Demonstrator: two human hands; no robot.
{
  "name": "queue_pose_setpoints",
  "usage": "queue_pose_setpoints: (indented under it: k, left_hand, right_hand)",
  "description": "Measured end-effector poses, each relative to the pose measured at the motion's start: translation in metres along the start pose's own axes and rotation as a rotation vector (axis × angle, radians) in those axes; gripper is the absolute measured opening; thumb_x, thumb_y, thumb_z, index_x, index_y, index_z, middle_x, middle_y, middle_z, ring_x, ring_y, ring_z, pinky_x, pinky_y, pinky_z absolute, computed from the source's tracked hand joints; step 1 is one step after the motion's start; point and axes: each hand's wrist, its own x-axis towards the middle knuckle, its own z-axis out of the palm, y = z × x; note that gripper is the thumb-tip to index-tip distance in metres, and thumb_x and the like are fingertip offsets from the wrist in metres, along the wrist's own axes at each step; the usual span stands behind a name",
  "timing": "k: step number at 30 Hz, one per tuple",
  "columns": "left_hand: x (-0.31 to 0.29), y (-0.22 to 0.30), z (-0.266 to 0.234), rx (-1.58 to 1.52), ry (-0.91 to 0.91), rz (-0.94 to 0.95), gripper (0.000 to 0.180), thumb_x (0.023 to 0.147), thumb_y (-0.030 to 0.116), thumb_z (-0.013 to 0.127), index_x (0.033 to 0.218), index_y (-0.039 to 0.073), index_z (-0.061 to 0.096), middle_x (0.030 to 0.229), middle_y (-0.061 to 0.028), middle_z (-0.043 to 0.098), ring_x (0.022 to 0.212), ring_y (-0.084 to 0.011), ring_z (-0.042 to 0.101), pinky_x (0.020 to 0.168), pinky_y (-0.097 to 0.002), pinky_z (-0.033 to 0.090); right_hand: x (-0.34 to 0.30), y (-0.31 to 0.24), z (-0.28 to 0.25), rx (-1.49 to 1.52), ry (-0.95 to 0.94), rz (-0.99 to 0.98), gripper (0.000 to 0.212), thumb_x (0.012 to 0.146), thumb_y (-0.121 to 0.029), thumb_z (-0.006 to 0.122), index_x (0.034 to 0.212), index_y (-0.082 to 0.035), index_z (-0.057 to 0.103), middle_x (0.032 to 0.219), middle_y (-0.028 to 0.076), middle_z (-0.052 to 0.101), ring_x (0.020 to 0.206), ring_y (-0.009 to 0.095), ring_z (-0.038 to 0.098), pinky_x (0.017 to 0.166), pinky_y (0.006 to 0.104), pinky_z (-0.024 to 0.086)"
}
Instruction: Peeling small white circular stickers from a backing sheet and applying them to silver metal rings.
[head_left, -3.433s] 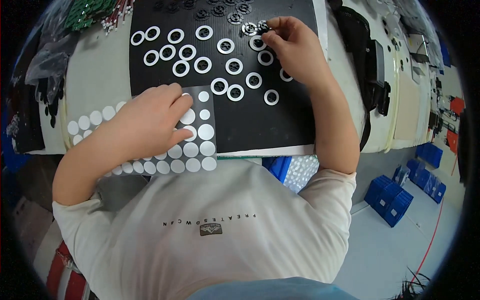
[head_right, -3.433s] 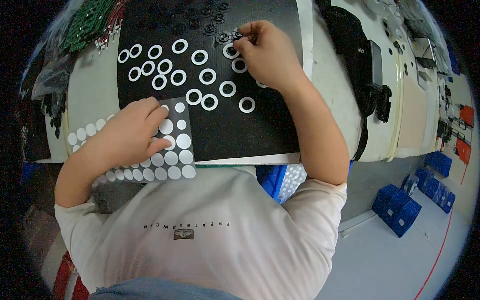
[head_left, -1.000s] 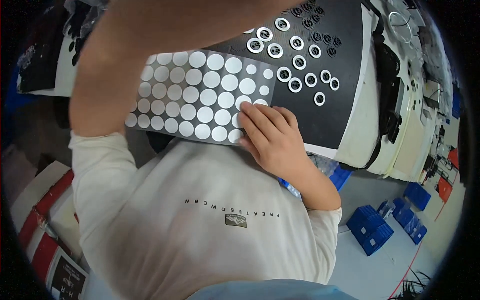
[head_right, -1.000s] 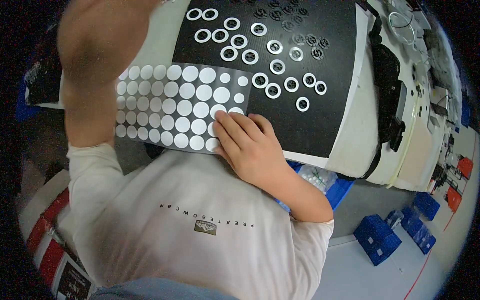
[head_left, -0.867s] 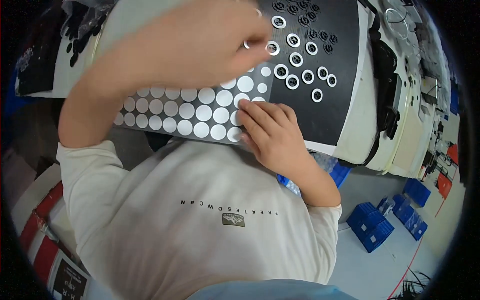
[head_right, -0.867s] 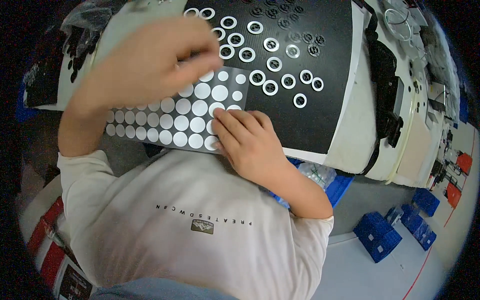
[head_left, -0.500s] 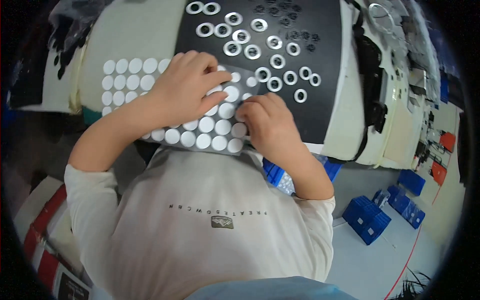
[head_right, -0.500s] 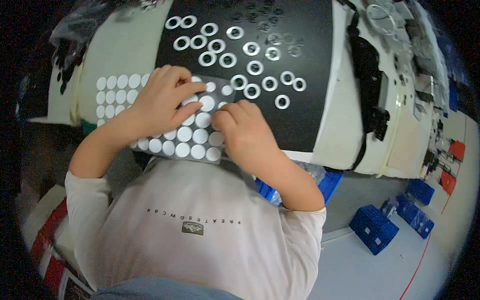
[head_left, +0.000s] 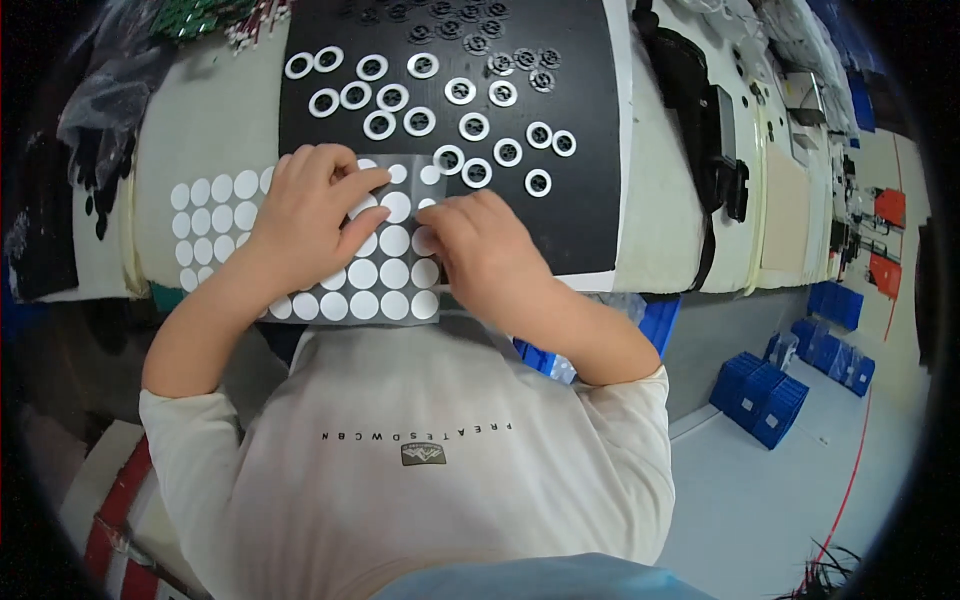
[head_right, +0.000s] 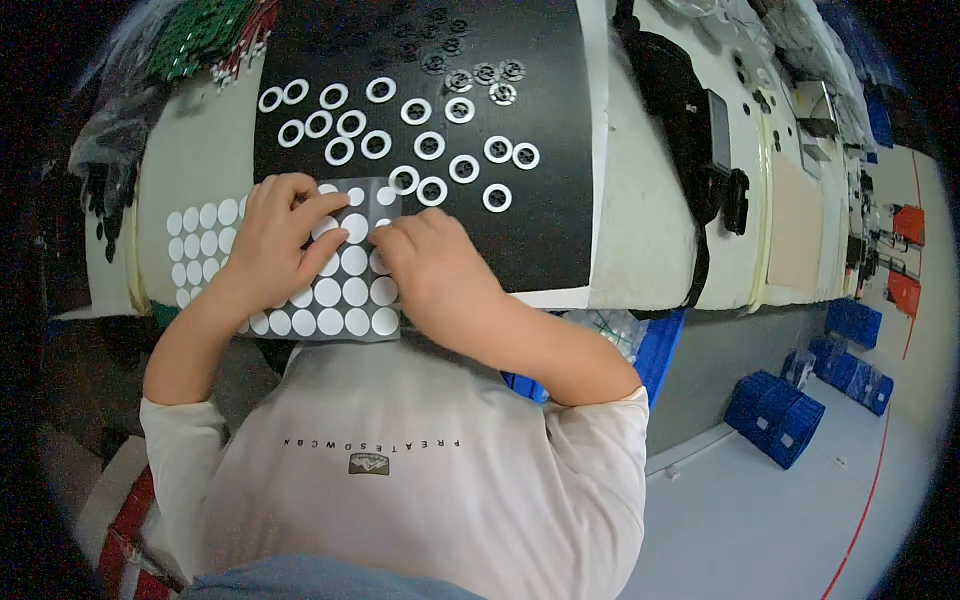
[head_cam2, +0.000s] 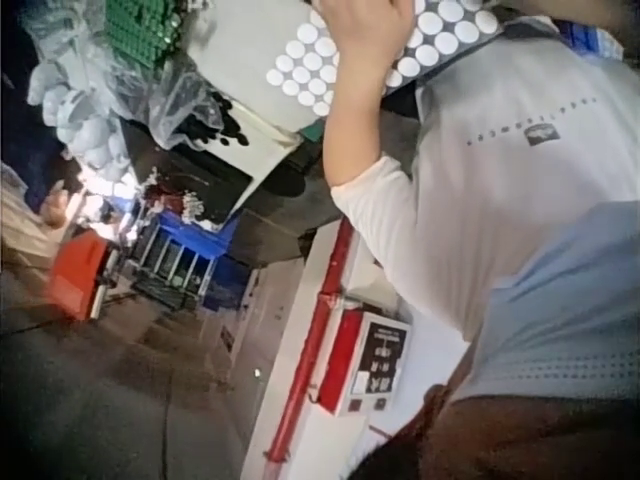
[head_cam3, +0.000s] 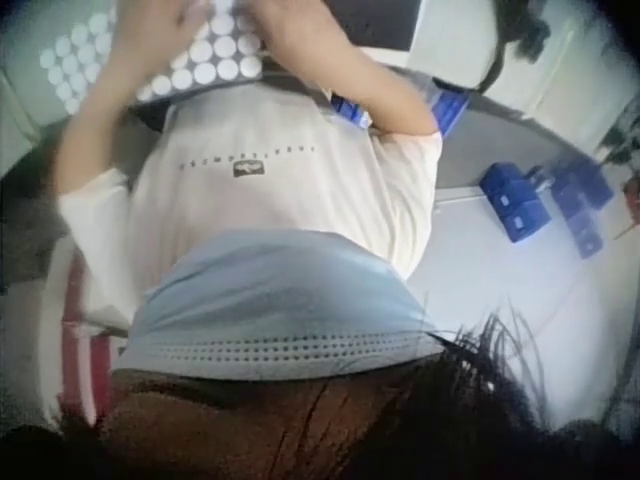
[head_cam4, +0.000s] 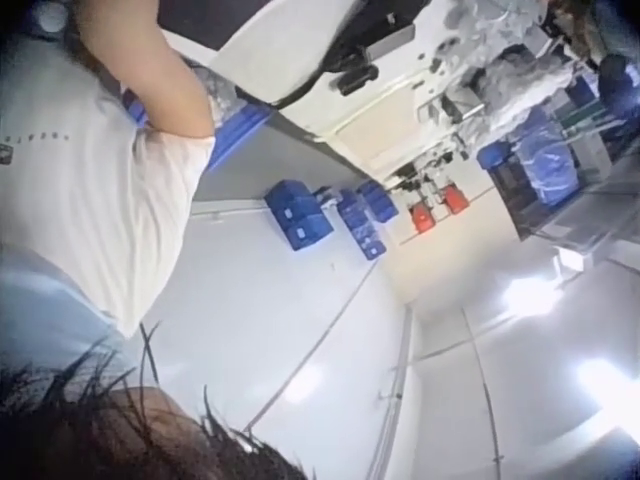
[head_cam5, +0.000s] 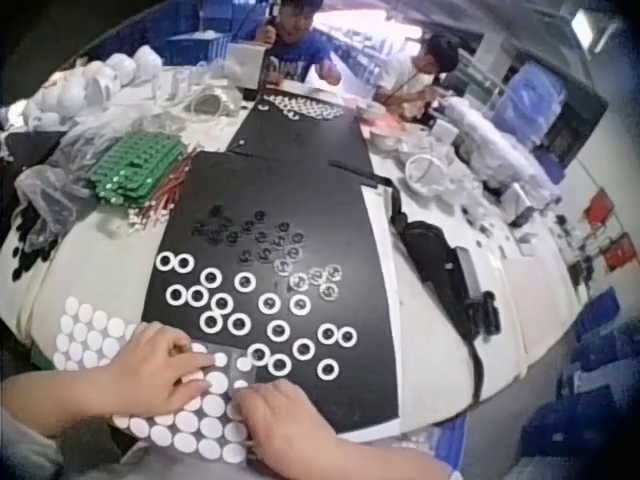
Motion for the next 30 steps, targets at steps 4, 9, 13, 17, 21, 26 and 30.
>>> queue_pose_setpoints:
  k: [4,9,13,17,21,26,30]
  left_hand:
    - [0.0,0.001,0.001,0.025,0.0,-0.006,0.031,0.084,0.023,0.079,0.113,0.012,0.074,0.101,-0.0052,0.057,0.092,-0.0255,0.055,0.084,-0.0404,0.043]
    - [-0.003,0.0,0.0,0.033,-0.035,-0.014,0.036,0.083,0.018,0.079,0.117,0.009,0.073,0.106,-0.0096,0.057,0.095,-0.029,0.055,0.085,-0.0416,0.045]
    - [-0.001,0.001,0.001,0.046,0.008,0.002,0.032,0.083,0.022,0.08,0.114,0.011,0.074,0.103,-0.0058,0.057,0.089,-0.0257,0.054,0.082,-0.0404,0.044]
    - [-0.002,0.002,0.0,0.066,-0.035,-0.011,0.036,0.083,0.017,0.079,0.117,0.01,0.073,0.106,-0.0097,0.057,0.093,-0.0286,0.056,0.084,-0.0418,0.045]
    - [0.0,0.002,0.0,0.068,0.006,0.021,0.032,0.085,0.021,0.079,0.114,0.011,0.074,0.102,-0.006,0.058,0.09,-0.0256,0.056,0.081,-0.041,0.044]
    - [0.001,0.003,0.0,0.077,0.007,0.022,0.032,0.085,0.022,0.079,0.115,0.012,0.074,0.101,-0.0058,0.058,0.09,-0.0258,0.056,0.082,-0.0411,0.044]
    - [-0.001,0.008,-0.004,0.157,-0.068,0.005,0.031,0.085,0.021,0.078,0.114,0.011,0.073,0.103,-0.0056,0.059,0.09,-0.0265,0.056,0.082,-0.0409,0.046]
  right_hand:
    - [-0.006,-0.006,-0.003,-0.037,-0.091,0.02,0.033,0.072,0.007,0.07,0.103,-0.002,0.064,0.087,0.01,0.064,0.08,0.03,0.06,0.075,0.0409,0.05]
    - [0.004,0.003,-0.004,0.133,-0.2,0.081,0.017,0.083,-0.001,0.061,0.1,-0.003,0.063,0.087,0.012,0.062,0.08,0.032,0.058,0.079,0.0431,0.047]
    - [0.002,0.002,0.0,0.107,-0.141,0.082,0.024,0.078,0.002,0.067,0.102,-0.002,0.063,0.088,0.012,0.063,0.081,0.033,0.06,0.079,0.0432,0.05]
    - [-0.003,0.003,-0.002,0.065,-0.074,0.057,0.025,0.079,0.005,0.07,0.102,-0.003,0.063,0.089,0.011,0.065,0.081,0.033,0.062,0.076,0.0441,0.051]
    - [0.007,0.007,-0.007,0.089,-0.17,0.086,0.023,0.081,0.005,0.069,0.101,-0.003,0.063,0.09,0.01,0.066,0.08,0.033,0.061,0.074,0.0433,0.051]
    - [0.007,0.004,-0.019,0.144,-0.254,-0.014,0.021,0.084,0.005,0.068,0.103,-0.003,0.065,0.089,0.012,0.066,0.078,0.032,0.062,0.07,0.0411,0.051]
    - [0.004,-0.003,-0.111,0.594,-0.326,0.079,0.027,0.083,0.005,0.068,0.11,0.0,0.07,0.093,0.012,0.066,0.08,0.025,0.062,0.073,0.0334,0.049]
